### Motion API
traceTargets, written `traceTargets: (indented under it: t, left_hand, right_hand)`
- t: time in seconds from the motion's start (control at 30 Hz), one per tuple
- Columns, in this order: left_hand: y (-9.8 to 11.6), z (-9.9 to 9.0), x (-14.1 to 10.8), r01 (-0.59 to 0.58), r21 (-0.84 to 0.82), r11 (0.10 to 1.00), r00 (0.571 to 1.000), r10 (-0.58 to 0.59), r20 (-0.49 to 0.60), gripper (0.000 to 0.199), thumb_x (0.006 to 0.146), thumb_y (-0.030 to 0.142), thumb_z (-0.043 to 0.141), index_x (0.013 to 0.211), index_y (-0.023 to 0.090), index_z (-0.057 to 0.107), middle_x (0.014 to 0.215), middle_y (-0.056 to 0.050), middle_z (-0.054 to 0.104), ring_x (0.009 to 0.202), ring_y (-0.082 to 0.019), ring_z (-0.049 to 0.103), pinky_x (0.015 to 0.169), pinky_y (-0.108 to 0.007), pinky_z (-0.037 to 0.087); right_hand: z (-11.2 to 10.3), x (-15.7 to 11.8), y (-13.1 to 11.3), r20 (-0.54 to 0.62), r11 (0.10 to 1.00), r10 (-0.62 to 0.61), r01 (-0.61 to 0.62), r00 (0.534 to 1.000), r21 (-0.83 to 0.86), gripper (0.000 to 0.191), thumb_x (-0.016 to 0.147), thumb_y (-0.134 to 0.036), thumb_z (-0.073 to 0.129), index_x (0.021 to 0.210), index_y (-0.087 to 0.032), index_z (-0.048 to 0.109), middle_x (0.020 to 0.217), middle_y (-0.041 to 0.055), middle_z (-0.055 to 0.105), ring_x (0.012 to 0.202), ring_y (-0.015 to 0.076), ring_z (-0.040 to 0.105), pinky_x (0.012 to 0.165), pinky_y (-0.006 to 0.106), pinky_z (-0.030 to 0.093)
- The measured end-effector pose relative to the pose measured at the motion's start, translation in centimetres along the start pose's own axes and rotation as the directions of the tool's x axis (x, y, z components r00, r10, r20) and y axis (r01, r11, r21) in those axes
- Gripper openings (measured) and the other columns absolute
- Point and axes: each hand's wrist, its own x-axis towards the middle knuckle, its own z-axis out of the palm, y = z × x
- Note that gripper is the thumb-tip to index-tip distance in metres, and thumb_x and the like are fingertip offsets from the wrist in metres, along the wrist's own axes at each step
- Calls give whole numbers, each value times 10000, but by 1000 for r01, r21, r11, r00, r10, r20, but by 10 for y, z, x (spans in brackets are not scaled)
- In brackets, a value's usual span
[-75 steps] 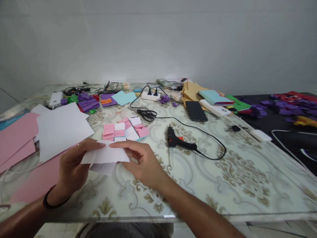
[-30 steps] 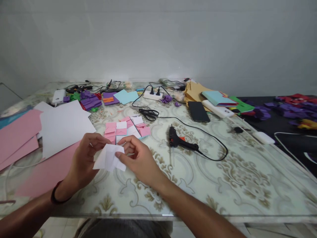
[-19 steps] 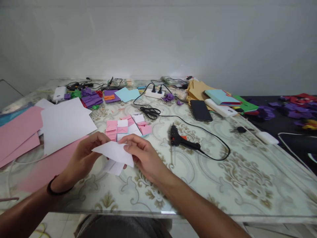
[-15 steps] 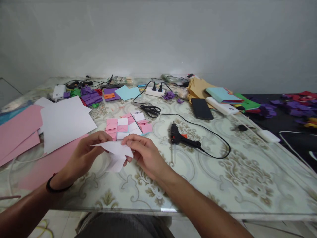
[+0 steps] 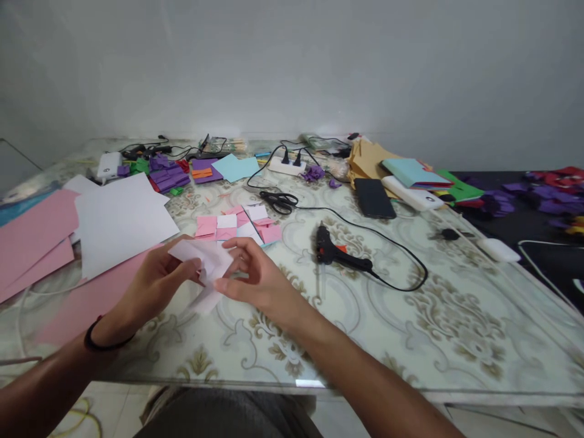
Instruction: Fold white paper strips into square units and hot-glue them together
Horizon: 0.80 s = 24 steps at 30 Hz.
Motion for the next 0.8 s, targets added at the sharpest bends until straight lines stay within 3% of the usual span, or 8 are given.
traceTargets:
  t: [0.07,0.2,0.4,0.6,0.8]
  left_hand:
    - [-3,2,-1,1,69,998,999,-3,31,76,923,249,616,893,178,619,810,-6,619,700,-158,670,616,-271,600]
    - [-7,4,-2,-130,198,971,991,122,53,132,932,219,608,805,191,580,889,-27,584,777,-155,605,634,-245,557]
    - [-7,3,-3,-201,230,952,979,198,39,209,944,211,607,750,191,531,949,-48,591,825,-156,577,613,-212,499]
    - [-7,7,-5,-181,150,972,984,179,25,194,899,157,654,765,191,517,977,-34,576,847,-140,595,646,-203,524]
    - [-11,10,-8,-109,-5,994,993,110,40,185,924,184,669,1078,240,582,1042,-33,624,798,-136,660,575,-196,521]
  right_hand:
    - [1,1,1,-31,999,19,-20,999,-35,474,760,-352,854,1142,-251,592,1022,14,625,881,164,608,809,302,500]
    - [2,2,1,-99,999,44,-45,994,-10,324,768,-294,780,1044,-225,625,920,-1,639,822,160,595,743,280,479]
    - [3,0,-1,-174,989,101,-118,980,-91,352,735,-226,730,1078,-242,652,929,-12,655,778,158,588,668,260,440]
    - [6,1,2,-138,986,60,-80,989,-147,395,769,-383,848,1067,-222,644,960,8,674,837,174,619,746,289,468]
    - [9,0,5,-208,959,-45,-16,977,-284,269,830,-367,794,1033,-246,666,945,-3,670,839,179,618,725,282,445]
